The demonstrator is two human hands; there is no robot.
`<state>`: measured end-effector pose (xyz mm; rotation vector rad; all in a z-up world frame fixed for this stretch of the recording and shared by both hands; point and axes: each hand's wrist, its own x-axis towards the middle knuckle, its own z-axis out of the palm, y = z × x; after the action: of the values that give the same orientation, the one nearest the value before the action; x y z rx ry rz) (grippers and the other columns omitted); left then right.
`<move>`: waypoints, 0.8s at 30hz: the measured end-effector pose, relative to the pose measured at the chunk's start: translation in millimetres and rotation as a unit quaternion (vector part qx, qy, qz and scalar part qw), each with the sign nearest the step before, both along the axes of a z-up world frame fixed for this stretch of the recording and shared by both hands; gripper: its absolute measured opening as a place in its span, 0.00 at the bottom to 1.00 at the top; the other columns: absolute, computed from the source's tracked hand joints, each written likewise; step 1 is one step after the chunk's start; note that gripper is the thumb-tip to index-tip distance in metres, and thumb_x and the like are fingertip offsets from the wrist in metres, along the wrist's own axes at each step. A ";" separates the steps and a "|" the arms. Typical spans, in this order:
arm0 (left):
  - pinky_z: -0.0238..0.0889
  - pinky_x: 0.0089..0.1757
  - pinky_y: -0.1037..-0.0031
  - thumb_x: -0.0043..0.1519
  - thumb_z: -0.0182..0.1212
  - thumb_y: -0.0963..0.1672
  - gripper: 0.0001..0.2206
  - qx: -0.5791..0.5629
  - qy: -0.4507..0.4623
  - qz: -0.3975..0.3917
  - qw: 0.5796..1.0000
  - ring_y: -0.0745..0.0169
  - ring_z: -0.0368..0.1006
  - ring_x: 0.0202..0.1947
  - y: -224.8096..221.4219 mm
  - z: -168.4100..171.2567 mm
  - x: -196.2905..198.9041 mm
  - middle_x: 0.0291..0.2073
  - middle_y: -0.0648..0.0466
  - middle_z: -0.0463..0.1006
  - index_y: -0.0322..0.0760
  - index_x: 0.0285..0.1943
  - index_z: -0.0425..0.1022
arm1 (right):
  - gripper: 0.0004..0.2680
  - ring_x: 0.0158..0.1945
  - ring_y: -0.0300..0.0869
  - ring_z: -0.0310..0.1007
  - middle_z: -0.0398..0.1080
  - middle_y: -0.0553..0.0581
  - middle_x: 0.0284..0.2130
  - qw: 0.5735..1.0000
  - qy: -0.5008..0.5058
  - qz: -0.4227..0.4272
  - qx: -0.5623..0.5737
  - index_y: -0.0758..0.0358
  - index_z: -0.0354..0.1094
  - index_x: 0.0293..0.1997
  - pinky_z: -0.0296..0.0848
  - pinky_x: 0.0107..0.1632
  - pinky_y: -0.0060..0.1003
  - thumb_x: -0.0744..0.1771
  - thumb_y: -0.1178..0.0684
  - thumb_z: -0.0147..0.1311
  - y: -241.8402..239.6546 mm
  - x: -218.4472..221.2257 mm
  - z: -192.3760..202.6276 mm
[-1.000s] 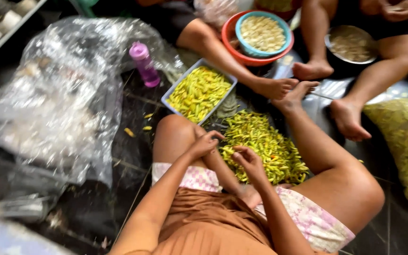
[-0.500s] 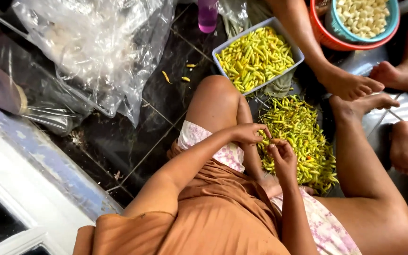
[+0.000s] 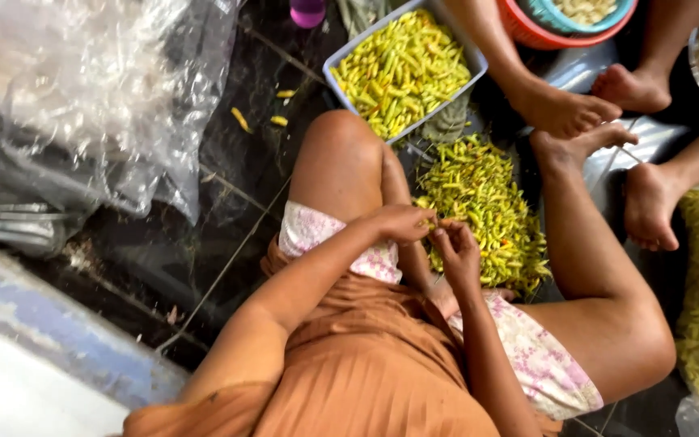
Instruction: Removing the stems from green chili peppers by hand and placing the processed peppers into a plastic container.
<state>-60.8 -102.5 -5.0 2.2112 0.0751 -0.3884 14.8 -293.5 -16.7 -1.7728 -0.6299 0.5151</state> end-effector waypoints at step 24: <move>0.64 0.52 0.47 0.67 0.40 0.52 0.20 0.102 0.008 -0.060 0.993 0.27 0.73 0.48 -2.3 -6.4 -10.4 0.41 0.32 0.80 0.36 0.49 0.72 | 0.13 0.59 0.49 0.70 0.75 0.49 0.51 0.844 -0.461 0.241 -0.133 0.50 0.73 0.56 0.70 0.57 0.47 0.65 0.52 0.61 80.9 79.6 -56.0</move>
<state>-71.2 -104.7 -11.5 2.4210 -0.0113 -0.4837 94.4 -212.5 -72.7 -2.0868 -1.7823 0.0242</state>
